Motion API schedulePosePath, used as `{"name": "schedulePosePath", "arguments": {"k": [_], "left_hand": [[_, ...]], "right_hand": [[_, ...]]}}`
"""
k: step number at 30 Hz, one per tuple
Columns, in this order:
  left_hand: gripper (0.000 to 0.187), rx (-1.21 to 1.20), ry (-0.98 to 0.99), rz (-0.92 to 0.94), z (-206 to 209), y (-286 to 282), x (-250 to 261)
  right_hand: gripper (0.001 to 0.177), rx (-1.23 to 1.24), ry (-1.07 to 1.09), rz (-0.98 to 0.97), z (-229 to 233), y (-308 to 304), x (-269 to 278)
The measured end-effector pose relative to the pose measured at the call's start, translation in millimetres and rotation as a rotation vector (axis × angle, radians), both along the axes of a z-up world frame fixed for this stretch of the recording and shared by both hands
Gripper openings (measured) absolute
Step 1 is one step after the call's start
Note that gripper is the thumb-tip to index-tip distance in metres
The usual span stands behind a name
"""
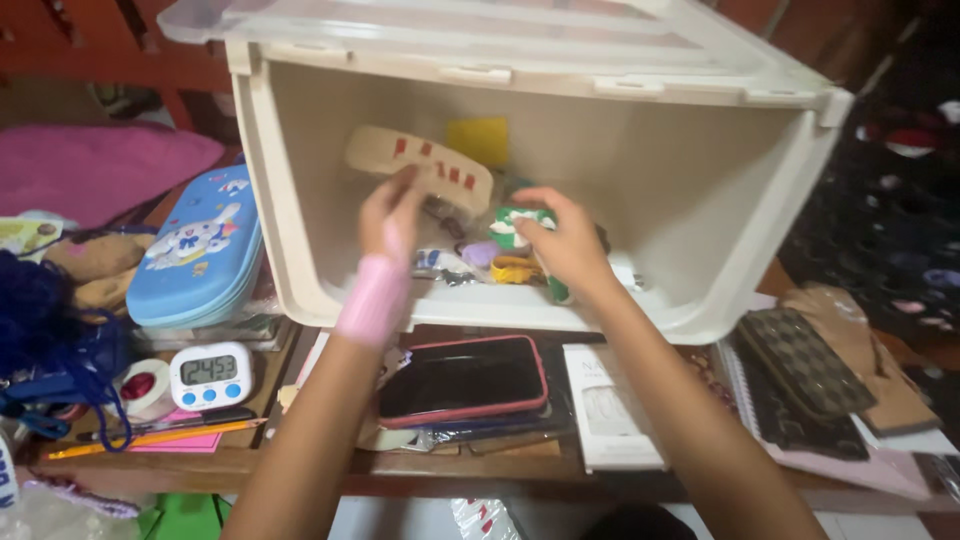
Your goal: The person takes items out of a plastic bin, handles a phone, wipes a small package, and then places various objects back into the container.
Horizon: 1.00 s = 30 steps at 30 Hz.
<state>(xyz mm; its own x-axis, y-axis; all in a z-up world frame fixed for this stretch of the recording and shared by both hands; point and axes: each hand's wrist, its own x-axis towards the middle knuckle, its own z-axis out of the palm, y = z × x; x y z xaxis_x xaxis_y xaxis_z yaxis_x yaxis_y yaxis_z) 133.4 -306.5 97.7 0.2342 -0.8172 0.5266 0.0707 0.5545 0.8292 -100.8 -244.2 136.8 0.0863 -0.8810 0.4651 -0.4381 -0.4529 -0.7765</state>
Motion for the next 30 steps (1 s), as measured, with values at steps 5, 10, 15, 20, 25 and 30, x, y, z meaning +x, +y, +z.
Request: {"name": "schedulePosePath", "arguments": {"k": [5,10,15,20,25,30], "left_hand": [[0.038,0.019,-0.056,-0.082,7.3,148.3,22.3],[0.040,0.263,0.179,-0.154,-24.6,270.5,9.9],[0.053,0.081,0.505,-0.385,-30.3,317.9,-11.3],[0.081,0.192,0.722,-0.487,-42.2,332.7,-4.3],[0.061,0.338,0.574,-0.576,-57.4,346.0,6.5],[0.068,0.289,0.472,-0.581,-44.7,376.7,-11.8]], "right_hand": [[0.037,0.371,-0.697,0.303,37.4,104.2,-3.3],[0.031,0.374,-0.913,0.449,20.6,204.4,6.7],[0.029,-0.066,0.077,0.401,-16.1,268.0,37.8],[0.050,-0.606,0.740,0.128,-42.7,296.5,69.9],[0.061,-0.480,0.760,0.032,-17.9,282.7,93.6],[0.050,-0.408,0.510,-0.050,2.8,259.4,112.2]]}}
